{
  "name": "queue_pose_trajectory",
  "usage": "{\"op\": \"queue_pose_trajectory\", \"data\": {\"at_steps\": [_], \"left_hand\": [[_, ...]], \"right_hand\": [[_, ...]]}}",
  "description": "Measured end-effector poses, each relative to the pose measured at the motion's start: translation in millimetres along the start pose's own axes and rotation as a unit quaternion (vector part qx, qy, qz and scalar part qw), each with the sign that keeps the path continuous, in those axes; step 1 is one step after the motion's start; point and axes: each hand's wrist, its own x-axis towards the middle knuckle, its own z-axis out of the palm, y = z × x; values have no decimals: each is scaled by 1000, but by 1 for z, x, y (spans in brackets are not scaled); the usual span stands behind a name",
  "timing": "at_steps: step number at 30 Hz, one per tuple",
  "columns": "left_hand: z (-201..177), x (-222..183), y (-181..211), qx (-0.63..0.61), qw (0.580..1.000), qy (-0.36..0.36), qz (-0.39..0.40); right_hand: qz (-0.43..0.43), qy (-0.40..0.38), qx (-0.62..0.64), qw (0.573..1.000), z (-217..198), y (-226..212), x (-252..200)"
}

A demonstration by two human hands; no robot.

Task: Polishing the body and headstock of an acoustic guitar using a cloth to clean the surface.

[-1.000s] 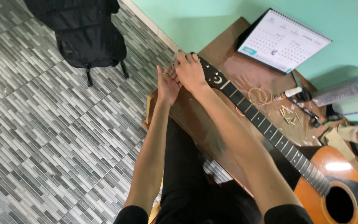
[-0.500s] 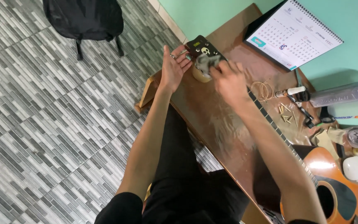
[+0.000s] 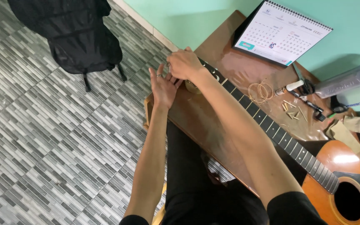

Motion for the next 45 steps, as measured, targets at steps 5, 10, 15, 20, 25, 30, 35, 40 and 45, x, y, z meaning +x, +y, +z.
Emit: {"op": "queue_pose_trajectory", "data": {"at_steps": [5,10,15,20,25,30,35,40,45], "left_hand": [[-3,4,-2,-14,1000,10,-4],[-21,17,-12,-22,999,-32,-8],[-39,26,-20,-9,1000,-29,-5],[-37,25,-20,16,1000,-24,-10],[-44,32,-19,1,1000,-9,-26],[-53,36,-20,11,999,-34,-7],[-55,35,-20,34,999,-34,-13],[-53,34,-15,28,999,-18,-17],[-50,35,-16,-6,1000,6,-29]], "right_hand": [[94,-56,97,989,-23,21,0],[139,-102,232,957,-70,35,-15],[144,-57,302,941,-55,72,-38],[151,-5,322,935,-42,95,-79],[119,41,367,922,-49,107,-132],[143,49,382,912,-74,86,-190],[159,92,358,915,-45,84,-171],[186,145,325,916,-15,77,-151],[99,177,78,976,-22,36,-188]]}}
